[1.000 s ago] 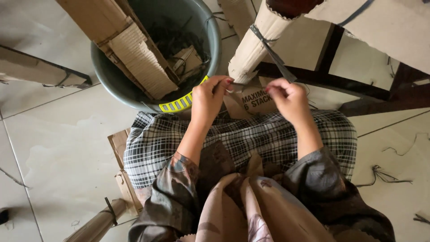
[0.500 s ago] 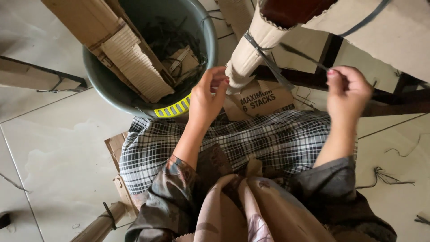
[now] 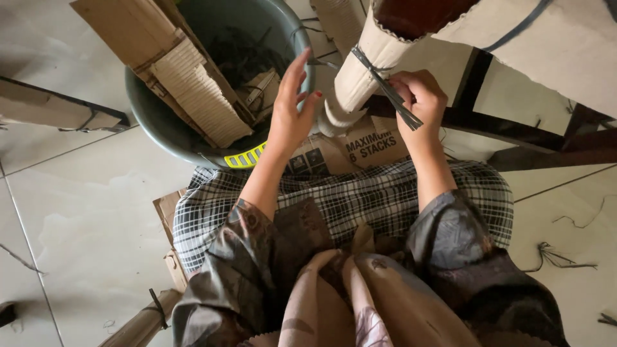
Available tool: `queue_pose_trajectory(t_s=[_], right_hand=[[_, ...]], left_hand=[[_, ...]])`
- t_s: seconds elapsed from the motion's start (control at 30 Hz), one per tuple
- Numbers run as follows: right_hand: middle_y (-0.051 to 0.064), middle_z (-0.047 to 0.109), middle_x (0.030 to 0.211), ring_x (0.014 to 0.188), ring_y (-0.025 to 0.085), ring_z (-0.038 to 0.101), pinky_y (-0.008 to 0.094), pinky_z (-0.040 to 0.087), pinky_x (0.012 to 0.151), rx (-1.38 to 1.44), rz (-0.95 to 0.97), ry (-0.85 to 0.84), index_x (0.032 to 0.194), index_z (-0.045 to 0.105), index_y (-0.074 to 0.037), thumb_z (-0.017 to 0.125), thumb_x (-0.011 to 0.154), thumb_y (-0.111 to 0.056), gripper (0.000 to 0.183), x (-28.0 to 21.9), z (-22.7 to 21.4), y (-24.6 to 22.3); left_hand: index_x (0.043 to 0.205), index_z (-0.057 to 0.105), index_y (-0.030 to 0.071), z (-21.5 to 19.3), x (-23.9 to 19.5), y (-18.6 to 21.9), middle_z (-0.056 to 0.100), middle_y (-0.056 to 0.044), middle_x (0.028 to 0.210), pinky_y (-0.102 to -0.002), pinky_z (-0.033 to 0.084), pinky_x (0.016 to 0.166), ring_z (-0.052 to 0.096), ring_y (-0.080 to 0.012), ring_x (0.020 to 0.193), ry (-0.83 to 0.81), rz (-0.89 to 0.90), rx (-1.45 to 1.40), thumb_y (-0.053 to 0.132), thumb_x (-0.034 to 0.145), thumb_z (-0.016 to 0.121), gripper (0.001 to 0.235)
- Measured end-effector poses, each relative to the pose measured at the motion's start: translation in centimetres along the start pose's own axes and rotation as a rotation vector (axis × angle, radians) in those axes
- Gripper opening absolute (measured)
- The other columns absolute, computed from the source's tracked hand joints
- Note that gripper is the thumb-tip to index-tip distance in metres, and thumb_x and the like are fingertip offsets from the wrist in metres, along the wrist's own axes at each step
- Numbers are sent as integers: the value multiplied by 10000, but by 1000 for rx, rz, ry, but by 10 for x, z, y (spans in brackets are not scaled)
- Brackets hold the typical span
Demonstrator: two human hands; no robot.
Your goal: The person sits on the floor and ties bundles of corrugated cardboard with black plastic straps. They wrap the straps around the bundles, pull them tight, and tie knots to secure them. The person handles multiple bundles and places the tied ones on a nearby wooden frame.
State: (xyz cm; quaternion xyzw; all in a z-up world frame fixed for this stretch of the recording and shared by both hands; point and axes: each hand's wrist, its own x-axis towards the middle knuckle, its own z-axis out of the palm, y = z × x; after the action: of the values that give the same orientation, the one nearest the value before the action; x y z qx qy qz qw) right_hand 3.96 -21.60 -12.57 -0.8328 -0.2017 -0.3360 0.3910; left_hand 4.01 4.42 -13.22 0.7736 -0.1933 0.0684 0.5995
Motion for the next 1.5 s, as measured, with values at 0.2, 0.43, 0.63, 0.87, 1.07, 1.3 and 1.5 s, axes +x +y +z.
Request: queue_pose_trajectory(t_s=[0.2,0.43,0.63,0.87,1.07,1.3,1.5], right_hand=[[167,628,835,774,296,601,375,472,668,3,-29,-9,925,694,82,579,951,219,180,-5,16,17],[216,686,906,843,339,667,405,556,736,26,-11,-22,950,693,117,612,963,221,132,-2,13,8],[127,663,784,738,343,697,393,562,688,-79,49,53,936,760,-28,758,945,83,112,-11,10,7],[129,674,797,782,382,702,424,562,719,-46,96,-10,937,757,-42,820,960,-31,68,-31,-4,-16],[115,744,887,859,354,725,445,577,780,-91,94,-68,1083,802,-82,766,957,7,158,-53,-9,-27],[90,752,998,933,317,723,442,580,850,-89,67,-174,1168,778,-94,696,932,83,306,-71,-8,-53],[137,743,925,845,346,731,428,598,760,-111,-69,-217,1025,791,-41,675,885,101,231,-74,-2,-98]], left_hand=[[1567,419,244,4,8,-8,272,-220,1685,-415,567,918,659,-329,1310,-34,-58,104,-24,1092,501,551],[1271,677,25,1,18,-45,701,-163,1216,-372,640,858,726,-292,1044,120,61,246,15,989,646,283],[1000,814,192,-9,8,-39,753,-11,905,-302,648,666,773,-247,808,241,-16,282,100,903,774,139],[1036,761,83,-29,-35,-47,680,-147,910,-461,608,757,722,-413,856,51,-22,516,75,930,674,137],[966,725,122,-25,-55,18,648,-120,1031,-472,570,853,704,-389,925,6,187,542,80,975,622,112],[1042,724,106,9,-69,65,714,-85,1120,-535,398,1130,680,-304,1151,-146,511,537,191,968,637,142],[1147,722,132,40,-61,24,715,-42,1146,-430,525,1015,713,-291,1088,-87,369,191,50,980,576,236]])
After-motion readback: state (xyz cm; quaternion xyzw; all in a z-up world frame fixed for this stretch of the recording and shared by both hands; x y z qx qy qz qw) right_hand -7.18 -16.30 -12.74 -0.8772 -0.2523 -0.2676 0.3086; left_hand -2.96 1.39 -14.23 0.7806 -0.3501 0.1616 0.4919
